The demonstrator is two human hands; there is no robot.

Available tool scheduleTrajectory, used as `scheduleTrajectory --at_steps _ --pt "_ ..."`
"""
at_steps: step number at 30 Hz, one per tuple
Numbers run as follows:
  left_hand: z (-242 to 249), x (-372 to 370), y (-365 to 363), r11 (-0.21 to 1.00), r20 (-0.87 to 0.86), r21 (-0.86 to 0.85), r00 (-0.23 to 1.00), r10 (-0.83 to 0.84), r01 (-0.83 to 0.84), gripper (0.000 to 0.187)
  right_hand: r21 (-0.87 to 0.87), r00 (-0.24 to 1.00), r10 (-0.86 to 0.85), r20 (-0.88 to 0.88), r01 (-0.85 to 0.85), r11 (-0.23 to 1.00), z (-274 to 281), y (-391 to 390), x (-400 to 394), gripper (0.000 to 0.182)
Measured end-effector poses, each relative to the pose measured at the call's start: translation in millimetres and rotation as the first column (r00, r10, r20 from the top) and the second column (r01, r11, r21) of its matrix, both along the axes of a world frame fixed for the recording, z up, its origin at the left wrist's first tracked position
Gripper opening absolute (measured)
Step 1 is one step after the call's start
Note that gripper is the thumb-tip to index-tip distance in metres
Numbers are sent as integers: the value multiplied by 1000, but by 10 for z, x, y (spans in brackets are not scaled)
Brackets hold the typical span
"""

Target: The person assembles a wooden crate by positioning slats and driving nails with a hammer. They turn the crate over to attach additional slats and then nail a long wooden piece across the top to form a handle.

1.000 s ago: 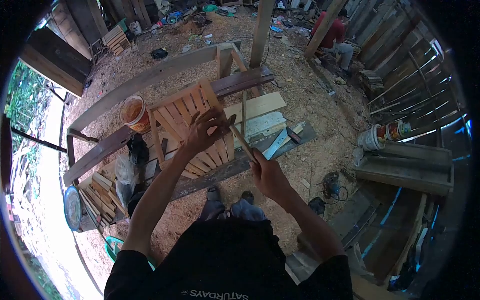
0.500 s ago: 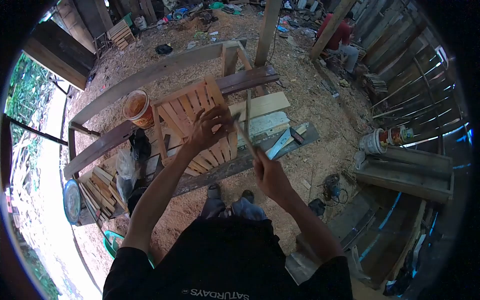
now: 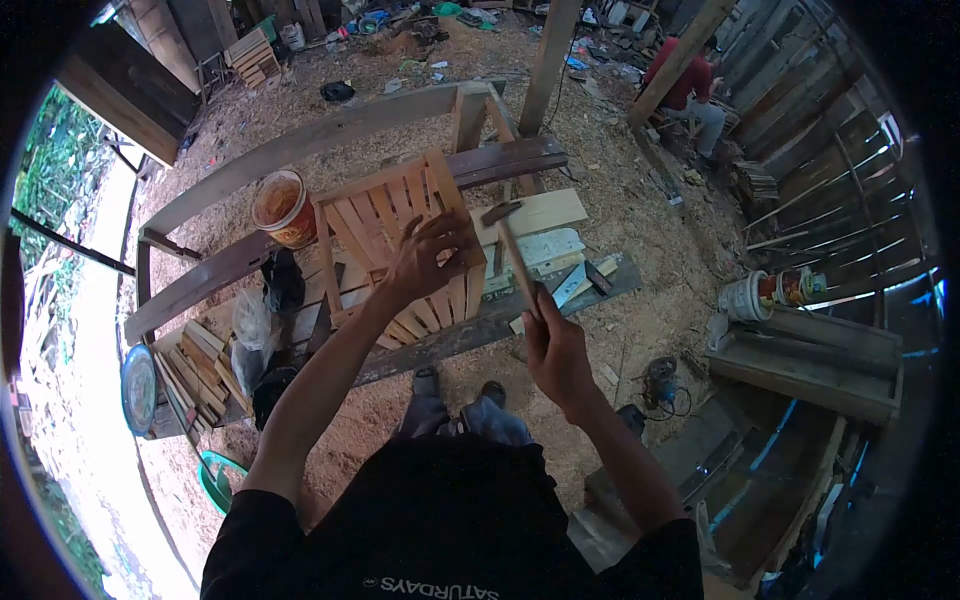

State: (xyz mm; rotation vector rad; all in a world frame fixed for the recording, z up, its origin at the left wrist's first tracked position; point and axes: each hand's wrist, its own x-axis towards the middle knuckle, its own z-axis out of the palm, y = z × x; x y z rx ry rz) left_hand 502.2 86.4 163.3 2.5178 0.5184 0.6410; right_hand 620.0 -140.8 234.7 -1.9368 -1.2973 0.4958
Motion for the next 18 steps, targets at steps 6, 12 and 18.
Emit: scheduleTrajectory --at_steps 6,12,18 --pt "40 4 -3 1000 -43 -21 999 7 -8 25 -112 997 76 27 -73 991 -159 -24 59 41" --pt "73 1 10 999 5 -25 999 -47 47 29 -24 998 24 51 -23 999 -108 -33 14 40" --pt "-60 10 20 1000 55 30 998 0 -2 28 22 1000 -5 11 5 1000 -109 -40 -3 40"
